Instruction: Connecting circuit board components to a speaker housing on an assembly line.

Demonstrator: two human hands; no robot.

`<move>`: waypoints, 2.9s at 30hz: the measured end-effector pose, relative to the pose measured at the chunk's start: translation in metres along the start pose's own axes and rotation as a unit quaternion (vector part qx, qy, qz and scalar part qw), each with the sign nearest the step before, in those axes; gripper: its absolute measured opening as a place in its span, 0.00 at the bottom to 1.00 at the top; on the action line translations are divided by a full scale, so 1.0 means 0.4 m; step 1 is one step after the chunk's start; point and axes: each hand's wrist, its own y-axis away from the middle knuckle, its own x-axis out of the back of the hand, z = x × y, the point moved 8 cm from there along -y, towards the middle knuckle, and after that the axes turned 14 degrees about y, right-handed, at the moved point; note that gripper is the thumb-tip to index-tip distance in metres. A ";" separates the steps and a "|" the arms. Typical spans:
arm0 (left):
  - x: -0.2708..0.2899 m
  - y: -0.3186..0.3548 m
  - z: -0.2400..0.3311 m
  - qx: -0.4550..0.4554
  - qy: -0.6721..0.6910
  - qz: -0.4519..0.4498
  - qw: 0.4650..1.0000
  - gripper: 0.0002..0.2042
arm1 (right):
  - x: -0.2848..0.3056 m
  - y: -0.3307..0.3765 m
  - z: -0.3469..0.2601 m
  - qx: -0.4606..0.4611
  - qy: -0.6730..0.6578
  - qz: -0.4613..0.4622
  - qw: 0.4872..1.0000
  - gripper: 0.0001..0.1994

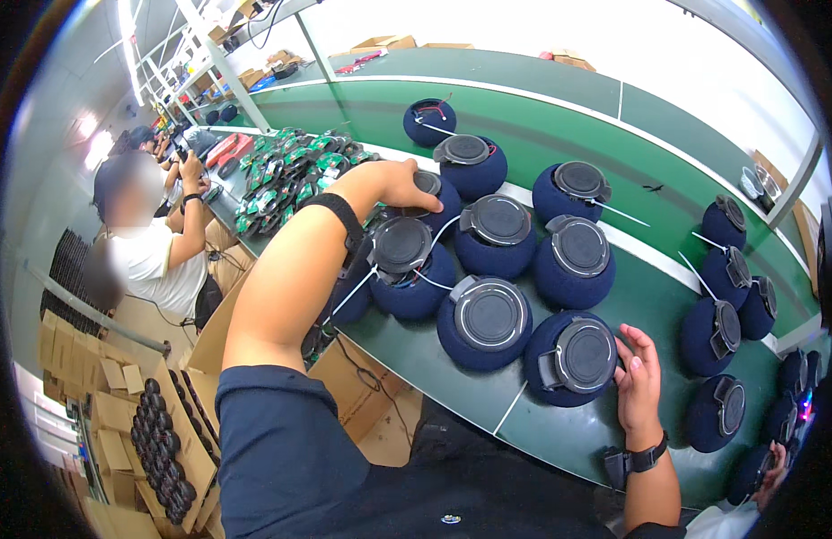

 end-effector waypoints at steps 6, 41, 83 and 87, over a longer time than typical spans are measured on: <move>0.059 0.103 -0.068 -0.029 0.180 0.079 0.980 0.56 | 0.000 0.000 -0.005 -0.006 -0.006 0.003 1.000 0.29; -0.187 0.574 -0.231 -0.037 0.085 0.151 0.984 0.56 | 0.012 0.001 -0.005 0.015 0.039 0.015 0.999 0.32; -0.374 0.741 0.306 -0.326 0.579 -0.120 0.737 0.55 | -0.242 0.272 -0.216 0.093 0.129 -0.281 0.946 0.68; -0.443 0.717 0.349 -0.359 0.531 -0.093 0.762 0.65 | -0.221 0.258 -0.182 -0.119 -0.022 -0.180 0.976 0.69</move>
